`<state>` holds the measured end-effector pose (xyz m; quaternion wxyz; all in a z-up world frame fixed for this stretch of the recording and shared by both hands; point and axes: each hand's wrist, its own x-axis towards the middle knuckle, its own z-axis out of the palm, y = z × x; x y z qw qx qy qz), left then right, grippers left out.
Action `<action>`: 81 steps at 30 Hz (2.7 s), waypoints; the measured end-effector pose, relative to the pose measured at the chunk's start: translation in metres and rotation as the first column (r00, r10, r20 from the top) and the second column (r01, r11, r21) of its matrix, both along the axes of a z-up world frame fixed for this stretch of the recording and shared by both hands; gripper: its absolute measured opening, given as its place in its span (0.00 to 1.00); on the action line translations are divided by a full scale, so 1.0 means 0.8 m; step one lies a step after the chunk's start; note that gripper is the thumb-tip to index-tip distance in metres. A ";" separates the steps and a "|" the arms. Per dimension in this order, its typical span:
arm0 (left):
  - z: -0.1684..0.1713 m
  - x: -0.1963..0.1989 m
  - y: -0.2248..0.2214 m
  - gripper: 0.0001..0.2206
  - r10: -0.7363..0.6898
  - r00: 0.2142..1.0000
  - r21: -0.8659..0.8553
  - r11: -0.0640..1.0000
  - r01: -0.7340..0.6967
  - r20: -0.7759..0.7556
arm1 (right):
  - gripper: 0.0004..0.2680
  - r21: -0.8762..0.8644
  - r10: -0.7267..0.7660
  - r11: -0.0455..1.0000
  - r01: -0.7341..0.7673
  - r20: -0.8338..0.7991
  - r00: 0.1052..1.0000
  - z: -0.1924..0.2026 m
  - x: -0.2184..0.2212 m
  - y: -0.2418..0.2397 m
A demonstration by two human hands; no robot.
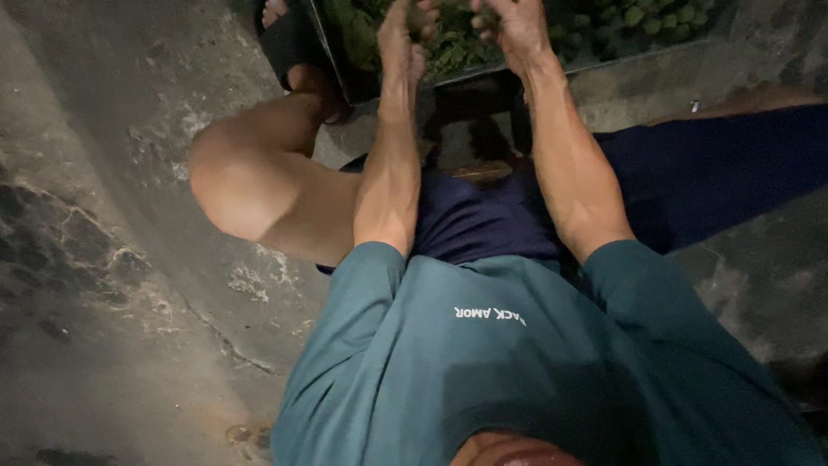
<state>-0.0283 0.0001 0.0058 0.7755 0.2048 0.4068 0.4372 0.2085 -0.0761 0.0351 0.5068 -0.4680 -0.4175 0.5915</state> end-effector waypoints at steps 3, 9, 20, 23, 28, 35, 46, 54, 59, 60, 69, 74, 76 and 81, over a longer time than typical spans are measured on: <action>-0.028 -0.028 0.008 0.10 0.281 0.956 -0.326 0.914 -0.241 0.082 | 0.12 -0.109 -0.095 0.991 0.076 -0.176 0.980 -0.017 0.006 -0.014; -0.093 -0.030 0.008 0.20 0.235 0.909 0.075 0.958 -0.276 0.344 | 0.13 -0.229 -0.255 0.947 0.224 -0.118 0.960 -0.093 -0.024 -0.015; -0.059 -0.025 0.003 0.14 0.260 0.940 -0.286 0.939 -0.193 0.220 | 0.10 -0.158 -0.092 0.987 0.040 -0.337 0.937 -0.058 0.006 -0.003; -0.089 -0.033 0.010 0.18 -0.068 0.819 0.234 0.969 -0.083 0.570 | 0.10 -0.195 -0.136 0.976 0.096 -0.204 0.970 -0.088 -0.023 -0.013; -0.102 -0.031 0.000 0.15 0.074 0.936 0.085 0.990 -0.110 0.344 | 0.10 -0.200 -0.159 0.959 0.200 0.204 0.966 -0.077 -0.047 -0.006; -0.041 -0.032 0.010 0.17 0.073 0.989 0.022 0.997 -0.076 0.132 | 0.12 -0.136 -0.064 0.990 0.023 -0.311 0.948 -0.038 -0.013 0.021; 0.005 -0.029 0.017 0.20 0.100 0.991 -0.051 0.994 -0.096 0.086 | 0.17 -0.306 -0.150 0.937 0.166 0.076 0.986 0.001 -0.078 0.035; 0.073 -0.033 0.017 0.20 0.105 0.993 -0.135 0.985 -0.110 -0.047 | 0.13 -0.256 -0.118 0.966 0.034 -0.320 0.940 0.050 -0.051 0.045; -0.035 -0.035 0.000 0.24 0.208 0.969 -0.011 0.978 -0.209 0.134 | 0.16 -0.324 -0.150 0.936 0.135 -0.023 0.988 0.021 -0.081 0.026; -0.050 -0.039 0.005 0.24 0.215 0.968 -0.020 0.977 -0.214 0.128 | 0.16 -0.334 -0.145 0.934 0.129 -0.026 0.989 0.021 -0.085 0.025; 0.015 -0.029 0.010 0.18 -0.087 0.996 -0.002 0.996 0.087 0.025 | 0.13 -0.225 -0.103 0.972 0.068 -0.149 0.983 0.073 -0.068 0.030; -0.042 -0.022 -0.015 0.27 -0.061 0.952 -0.199 0.980 0.000 -0.300 | 0.14 -0.507 -0.184 0.853 0.124 -0.068 0.981 -0.001 -0.059 -0.012; -0.052 0.015 -0.029 0.25 -0.119 0.926 -0.225 0.974 0.038 -0.358 | 0.14 -0.537 -0.248 0.827 0.168 -0.080 0.966 -0.031 -0.043 -0.044; -0.007 0.190 -0.062 0.37 -0.353 0.926 -0.099 0.934 0.342 -0.134 | 0.20 -0.379 -0.672 0.714 0.589 -0.130 0.729 -0.004 0.095 -0.089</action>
